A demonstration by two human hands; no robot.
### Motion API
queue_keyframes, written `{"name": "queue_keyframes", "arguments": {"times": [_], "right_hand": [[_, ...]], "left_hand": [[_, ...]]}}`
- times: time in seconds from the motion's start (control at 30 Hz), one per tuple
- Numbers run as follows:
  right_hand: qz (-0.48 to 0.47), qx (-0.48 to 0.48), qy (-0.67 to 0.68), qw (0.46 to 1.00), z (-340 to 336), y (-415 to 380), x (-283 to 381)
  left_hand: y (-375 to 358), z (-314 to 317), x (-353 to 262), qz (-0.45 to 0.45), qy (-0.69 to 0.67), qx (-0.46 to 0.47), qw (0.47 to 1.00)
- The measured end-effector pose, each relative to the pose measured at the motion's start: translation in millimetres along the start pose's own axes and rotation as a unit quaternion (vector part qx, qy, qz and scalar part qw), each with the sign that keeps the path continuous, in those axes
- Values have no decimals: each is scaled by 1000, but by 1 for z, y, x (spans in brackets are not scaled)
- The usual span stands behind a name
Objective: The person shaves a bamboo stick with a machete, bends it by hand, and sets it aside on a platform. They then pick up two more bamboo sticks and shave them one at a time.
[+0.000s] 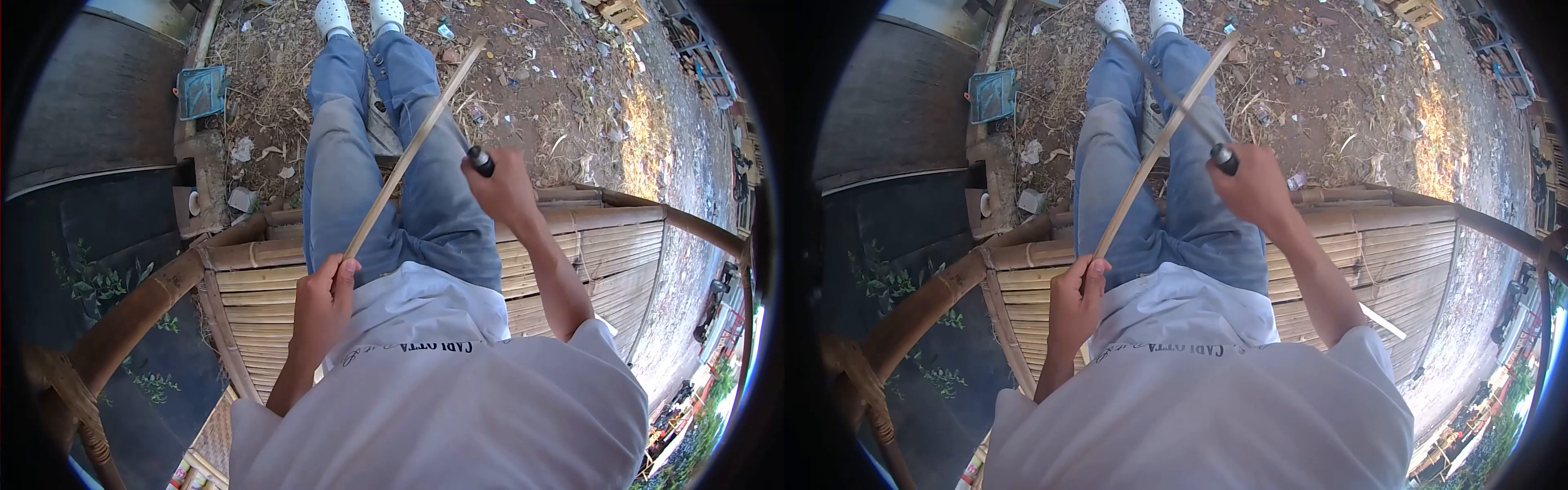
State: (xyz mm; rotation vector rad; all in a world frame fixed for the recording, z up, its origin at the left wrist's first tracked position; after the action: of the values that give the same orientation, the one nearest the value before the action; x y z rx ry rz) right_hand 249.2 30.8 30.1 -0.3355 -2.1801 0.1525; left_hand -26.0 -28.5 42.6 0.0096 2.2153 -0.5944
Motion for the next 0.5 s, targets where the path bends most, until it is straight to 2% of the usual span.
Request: {"name": "queue_keyframes", "arguments": {"times": [0.13, 0.17, 0.27, 0.4, 0.5], "right_hand": [[-140, 114, -25, 983, 45, -37, 18], [-139, 111, -23, 984, 50, -42, 21], [-158, 189, -90, 965, 63, -52, 27], [-160, 187, -119, 962, 62, -50, 24], [-176, 179, -153, 956, 60, -42, 19]], "left_hand": [[9, -4, -14, 20, 20, 15, 999], [11, -5, -18, 47, 43, -8, 998], [12, -4, -26, 100, 91, -57, 989], [11, -4, -23, 164, 132, -97, 973], [11, -4, -19, 171, 118, -104, 973]]}}
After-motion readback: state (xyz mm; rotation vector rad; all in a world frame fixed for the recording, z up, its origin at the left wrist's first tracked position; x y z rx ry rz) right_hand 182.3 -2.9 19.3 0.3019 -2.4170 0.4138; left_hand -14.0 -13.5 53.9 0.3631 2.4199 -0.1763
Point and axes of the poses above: each hand's wrist, its own y-axis towards the middle knuckle, its own z-axis out of the palm, x = y × z, the point moved 2 cm from there along y, towards the middle knuckle, and after that the axes turned 6 degrees about y, right-handed, at the moved point
